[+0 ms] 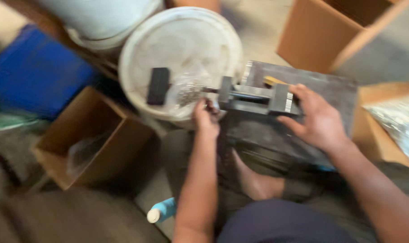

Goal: The person sits on the floor and uses a bench vise to assemble small metal components. They pick up metal pieces from a plastic bag and a metal plate, place them into the vise, and tighten the screw mechanism to secure the parts.

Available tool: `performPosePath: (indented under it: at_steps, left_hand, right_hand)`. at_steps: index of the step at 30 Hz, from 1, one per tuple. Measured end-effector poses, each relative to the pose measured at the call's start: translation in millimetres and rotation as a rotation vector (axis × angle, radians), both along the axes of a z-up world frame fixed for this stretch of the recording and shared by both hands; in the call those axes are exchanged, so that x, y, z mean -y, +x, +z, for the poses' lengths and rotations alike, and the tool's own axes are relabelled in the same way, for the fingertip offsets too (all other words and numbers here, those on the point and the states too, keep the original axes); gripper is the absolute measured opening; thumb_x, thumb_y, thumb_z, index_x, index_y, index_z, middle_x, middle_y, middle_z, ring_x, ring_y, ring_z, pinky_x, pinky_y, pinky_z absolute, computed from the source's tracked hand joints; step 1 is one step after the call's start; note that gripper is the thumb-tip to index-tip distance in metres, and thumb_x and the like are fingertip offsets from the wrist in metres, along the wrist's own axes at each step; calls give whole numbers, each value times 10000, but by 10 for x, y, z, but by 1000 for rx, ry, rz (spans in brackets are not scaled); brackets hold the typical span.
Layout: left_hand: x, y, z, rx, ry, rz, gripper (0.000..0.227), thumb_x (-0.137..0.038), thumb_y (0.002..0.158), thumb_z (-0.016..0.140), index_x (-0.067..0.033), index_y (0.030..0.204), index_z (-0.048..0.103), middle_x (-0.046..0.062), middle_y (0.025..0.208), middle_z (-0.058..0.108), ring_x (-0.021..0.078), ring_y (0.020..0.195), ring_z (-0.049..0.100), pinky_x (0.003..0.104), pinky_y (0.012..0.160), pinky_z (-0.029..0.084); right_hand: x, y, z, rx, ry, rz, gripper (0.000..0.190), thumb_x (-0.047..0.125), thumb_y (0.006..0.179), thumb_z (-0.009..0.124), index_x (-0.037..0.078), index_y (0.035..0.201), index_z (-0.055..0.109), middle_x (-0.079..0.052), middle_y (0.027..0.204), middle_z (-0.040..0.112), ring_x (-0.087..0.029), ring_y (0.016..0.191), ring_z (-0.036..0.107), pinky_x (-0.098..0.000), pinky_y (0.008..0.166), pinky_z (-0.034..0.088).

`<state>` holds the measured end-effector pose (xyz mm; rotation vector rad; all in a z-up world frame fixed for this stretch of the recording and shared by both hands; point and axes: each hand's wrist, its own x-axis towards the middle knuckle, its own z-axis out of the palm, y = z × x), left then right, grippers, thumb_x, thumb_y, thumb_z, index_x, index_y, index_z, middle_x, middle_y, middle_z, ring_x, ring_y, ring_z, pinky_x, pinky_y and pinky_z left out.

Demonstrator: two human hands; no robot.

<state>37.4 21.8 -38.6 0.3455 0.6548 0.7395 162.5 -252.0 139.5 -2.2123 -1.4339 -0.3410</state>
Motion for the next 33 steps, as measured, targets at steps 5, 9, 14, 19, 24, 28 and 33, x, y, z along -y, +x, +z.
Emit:
performPosePath:
  at_steps: [5,9,14,19,24,28,33]
  left_hand:
    - [18,-105,32,-5,-2,-35,197,-297,993,597,-145,870,572,-14,685,529,151,587,492,341,560,419]
    - [70,-137,160,-19,38,-17,193,-288,986,609,-130,885,563,-9,715,533,152,616,491,359,597,418]
    - [106,-149,256,-47,54,3,192,-279,972,620,-114,886,571,1,713,528,159,618,487,365,604,416]
    - [134,-168,311,-67,82,25,194,-274,957,625,-121,857,561,-2,699,520,159,610,477,363,599,408]
    - [177,-206,422,-46,49,21,217,-291,967,609,-141,820,552,-14,677,511,149,603,467,350,609,404]
    - [336,-220,513,-223,-3,69,335,-384,996,569,-139,770,545,-20,622,502,139,543,443,323,543,361]
    - [763,-287,730,-226,3,69,256,-275,991,576,-126,784,558,-3,612,523,143,473,434,313,447,335]
  right_hand:
    - [19,43,-2,-69,-30,17,727,372,814,821,47,1399,539,-206,1415,608,-372,1349,563,-459,1065,478]
    - [8,24,23,-109,-50,-9,733,369,804,828,53,1397,536,-227,1441,579,-371,1335,550,-455,1063,466]
    - [13,27,23,-113,-42,-2,732,363,807,827,56,1401,530,-225,1451,573,-366,1348,545,-452,1078,461]
    - [30,33,13,-113,-46,4,738,356,805,828,60,1412,530,-221,1448,576,-367,1354,543,-451,1088,454]
    - [23,34,4,-132,-43,-7,745,355,797,829,59,1413,533,-225,1453,569,-368,1352,540,-452,1086,454]
    - [15,31,18,-128,-54,-3,751,360,792,836,51,1407,535,-237,1450,565,-375,1346,536,-456,1079,451]
    - [22,39,48,-120,-24,29,751,357,795,830,46,1410,530,-210,1425,597,-362,1359,547,-453,1097,456]
